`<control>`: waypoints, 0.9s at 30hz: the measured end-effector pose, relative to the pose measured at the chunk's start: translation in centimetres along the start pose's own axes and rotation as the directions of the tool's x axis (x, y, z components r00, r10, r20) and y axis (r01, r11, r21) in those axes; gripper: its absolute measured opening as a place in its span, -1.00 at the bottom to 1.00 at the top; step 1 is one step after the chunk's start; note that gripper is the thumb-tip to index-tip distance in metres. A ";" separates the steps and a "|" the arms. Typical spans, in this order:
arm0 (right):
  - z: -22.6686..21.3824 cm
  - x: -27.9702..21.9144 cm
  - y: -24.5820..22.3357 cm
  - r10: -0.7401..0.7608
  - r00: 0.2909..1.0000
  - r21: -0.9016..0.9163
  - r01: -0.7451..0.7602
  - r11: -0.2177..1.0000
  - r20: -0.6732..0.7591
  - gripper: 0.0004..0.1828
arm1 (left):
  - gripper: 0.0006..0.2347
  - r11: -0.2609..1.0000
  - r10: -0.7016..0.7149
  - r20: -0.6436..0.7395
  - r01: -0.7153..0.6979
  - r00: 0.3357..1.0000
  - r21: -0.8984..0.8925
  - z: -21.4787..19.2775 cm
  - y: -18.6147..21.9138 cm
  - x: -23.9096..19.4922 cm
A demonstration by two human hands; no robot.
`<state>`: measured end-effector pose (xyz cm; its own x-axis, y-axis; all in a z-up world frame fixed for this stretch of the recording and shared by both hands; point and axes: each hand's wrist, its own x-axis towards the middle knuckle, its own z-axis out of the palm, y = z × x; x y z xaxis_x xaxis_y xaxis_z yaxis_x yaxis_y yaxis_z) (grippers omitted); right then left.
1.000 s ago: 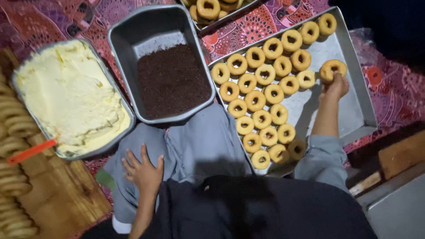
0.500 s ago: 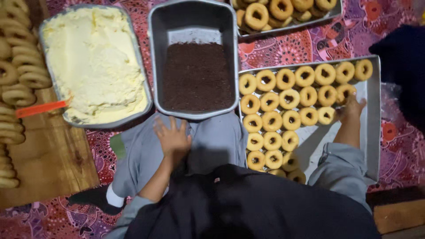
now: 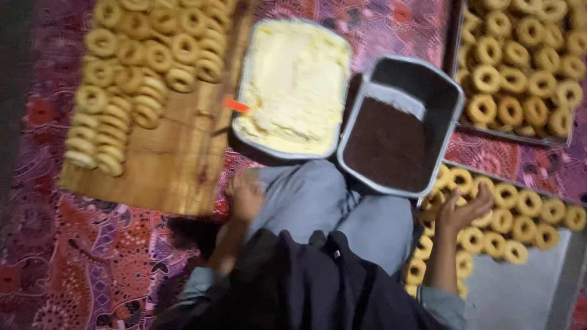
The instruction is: The person sits on the floor and repeatedly picks up ring-shaped donuts, scoops a white creamy filling into the center using a small spatula, and places the filled donuts onto a metal tray. The person also dips some donuts into a container of dark crumbs before placing them on the tray.
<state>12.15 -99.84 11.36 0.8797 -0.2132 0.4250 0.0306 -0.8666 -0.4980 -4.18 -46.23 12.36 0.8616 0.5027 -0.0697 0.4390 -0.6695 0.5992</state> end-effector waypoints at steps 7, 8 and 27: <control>3.9 -0.7 -10.6 -0.162 0.985 0.052 0.160 0.986 0.051 -0.61 | -0.30 0.912 -0.320 -0.402 0.394 0.858 0.117 -8.5 -18.1 19.0; 4.4 -0.5 -12.3 -0.170 0.983 0.116 0.162 0.980 0.067 -0.62 | -0.35 0.913 -0.306 -0.392 0.384 0.867 0.135 -8.9 -19.2 21.8; 11.2 -16.5 -31.9 -0.327 0.459 0.543 -0.494 0.679 0.826 -0.40 | -0.64 -0.249 -0.203 0.316 0.264 0.927 -0.932 3.5 -3.0 -3.9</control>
<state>1.98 -63.64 11.76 0.7859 0.5581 -0.2661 -0.1558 -0.2378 -0.9587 -8.01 -48.10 8.05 0.7897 0.4289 -0.4386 -0.1194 0.8088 0.5759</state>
